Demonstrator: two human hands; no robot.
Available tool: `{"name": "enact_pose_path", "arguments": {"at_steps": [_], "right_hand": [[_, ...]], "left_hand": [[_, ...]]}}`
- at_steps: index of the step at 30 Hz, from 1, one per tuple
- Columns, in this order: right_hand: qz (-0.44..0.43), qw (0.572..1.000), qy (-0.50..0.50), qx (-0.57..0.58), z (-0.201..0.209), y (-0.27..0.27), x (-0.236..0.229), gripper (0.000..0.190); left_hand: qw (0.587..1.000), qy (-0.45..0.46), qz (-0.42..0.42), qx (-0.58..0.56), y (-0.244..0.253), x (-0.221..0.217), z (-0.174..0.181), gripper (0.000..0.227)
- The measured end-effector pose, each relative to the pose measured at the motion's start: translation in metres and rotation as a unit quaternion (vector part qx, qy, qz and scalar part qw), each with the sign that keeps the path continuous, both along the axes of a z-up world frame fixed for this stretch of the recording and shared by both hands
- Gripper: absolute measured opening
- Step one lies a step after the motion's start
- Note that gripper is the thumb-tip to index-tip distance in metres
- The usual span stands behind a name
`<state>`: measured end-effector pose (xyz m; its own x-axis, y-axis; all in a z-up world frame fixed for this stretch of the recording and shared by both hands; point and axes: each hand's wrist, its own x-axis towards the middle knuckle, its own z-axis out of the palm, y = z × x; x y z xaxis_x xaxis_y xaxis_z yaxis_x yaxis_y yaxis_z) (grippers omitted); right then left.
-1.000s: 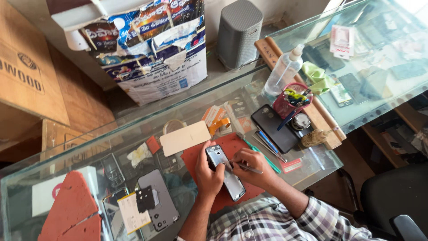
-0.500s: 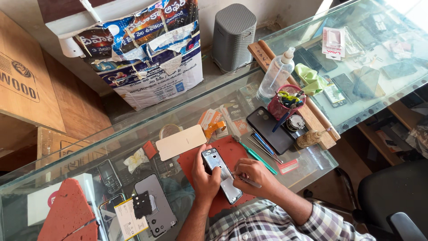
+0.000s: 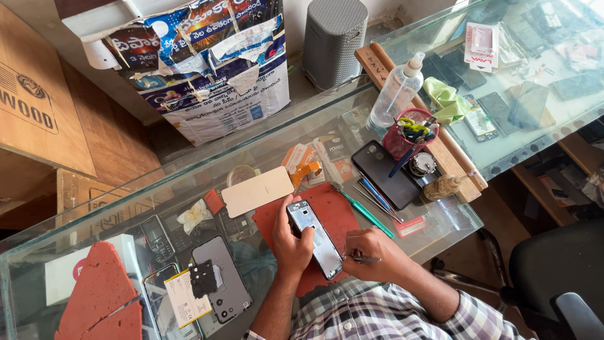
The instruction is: The person disassembles a smartphone by prying the screen away from the chassis using a metal tool and cleaning the internal edges with a brush.
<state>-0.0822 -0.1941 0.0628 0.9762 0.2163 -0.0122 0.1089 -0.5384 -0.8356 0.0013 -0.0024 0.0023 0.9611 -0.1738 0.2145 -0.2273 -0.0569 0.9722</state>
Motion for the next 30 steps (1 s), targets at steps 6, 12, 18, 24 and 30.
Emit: {"name": "enact_pose_path", "arguments": {"at_steps": [6,12,18,24,30], "right_hand": [[-0.099,0.994,-0.051,-0.001,-0.002,0.003,0.017,0.011],[-0.097,0.972,-0.189,0.106,-0.012,0.006,0.048,0.021],[-0.153,0.973,-0.154,0.078,-0.036,0.023,0.06,0.022],[-0.15,0.972,-0.152,0.103,-0.048,0.02,0.06,0.02],[-0.154,0.974,-0.12,0.117,-0.054,0.02,0.061,0.016]], "left_hand": [[1.0,-0.008,0.0,0.0,0.0,0.001,-0.001,0.067],[1.0,-0.023,0.006,0.007,0.0,0.001,-0.002,0.064],[1.0,-0.011,0.02,0.001,-0.002,-0.003,0.003,0.066],[1.0,-0.009,0.011,0.02,0.0,-0.003,0.006,0.069],[1.0,-0.011,0.009,0.016,0.0,-0.001,0.004,0.07]]}}
